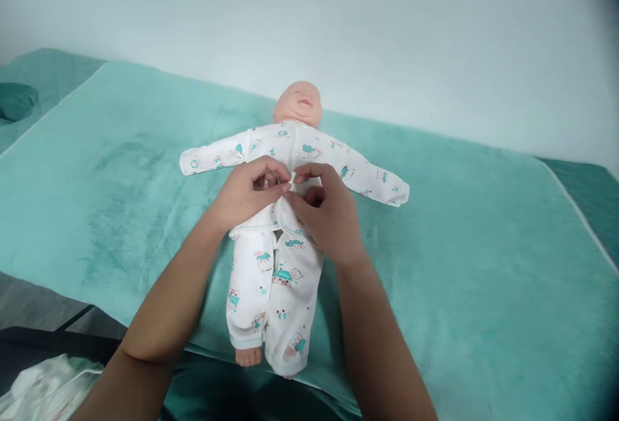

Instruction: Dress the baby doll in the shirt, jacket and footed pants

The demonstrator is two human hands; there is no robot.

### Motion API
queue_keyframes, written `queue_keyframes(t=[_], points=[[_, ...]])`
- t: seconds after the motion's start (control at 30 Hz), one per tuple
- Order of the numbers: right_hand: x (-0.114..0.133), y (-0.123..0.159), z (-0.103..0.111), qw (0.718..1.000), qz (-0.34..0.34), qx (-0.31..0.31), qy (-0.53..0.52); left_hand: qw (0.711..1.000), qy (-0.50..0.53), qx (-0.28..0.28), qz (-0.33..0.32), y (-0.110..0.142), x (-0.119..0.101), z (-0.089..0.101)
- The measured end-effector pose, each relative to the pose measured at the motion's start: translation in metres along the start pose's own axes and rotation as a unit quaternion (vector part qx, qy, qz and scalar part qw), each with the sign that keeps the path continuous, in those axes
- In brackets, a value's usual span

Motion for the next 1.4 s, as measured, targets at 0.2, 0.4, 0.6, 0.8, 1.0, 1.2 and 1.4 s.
queue_keyframes(t=[0.2,0.4,0.6,0.8,1.0,1.2,1.4], points=[[-0.003,0.001,0.000,0.999,-0.024,0.000,-0.025,0.999,0.046,-0.014,0.008,0.002,0.002,-0.001],[-0.004,0.000,0.002,0.997,-0.038,0.004,-0.068,0.998,0.048,-0.035,0.007,0.003,0.004,-0.002],[-0.008,0.000,0.003,0.986,-0.067,0.026,-0.147,0.999,0.053,-0.005,-0.008,0.004,0.000,-0.003],[-0.010,-0.001,0.004,0.980,-0.075,-0.017,-0.183,0.997,0.024,-0.044,-0.055,0.005,-0.005,0.000],[-0.013,0.001,0.007,0.978,-0.034,-0.085,-0.190,0.975,-0.129,-0.095,-0.156,0.003,-0.016,0.002],[-0.020,-0.001,0.025,0.970,0.067,-0.206,-0.111,0.981,-0.096,-0.069,-0.153,0.003,-0.016,0.003],[-0.028,-0.008,0.023,0.977,0.103,-0.170,-0.074,0.965,-0.159,-0.062,-0.199,0.005,-0.020,-0.001]])
Point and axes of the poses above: each hand's wrist, its own y-axis away from the middle knuckle, its own z-axis out of the back of the hand, x = y × z, the point moved 5 cm from there along -y, towards the middle knuckle, and after that the axes turned 13 degrees about -y, right-handed, at the moved point
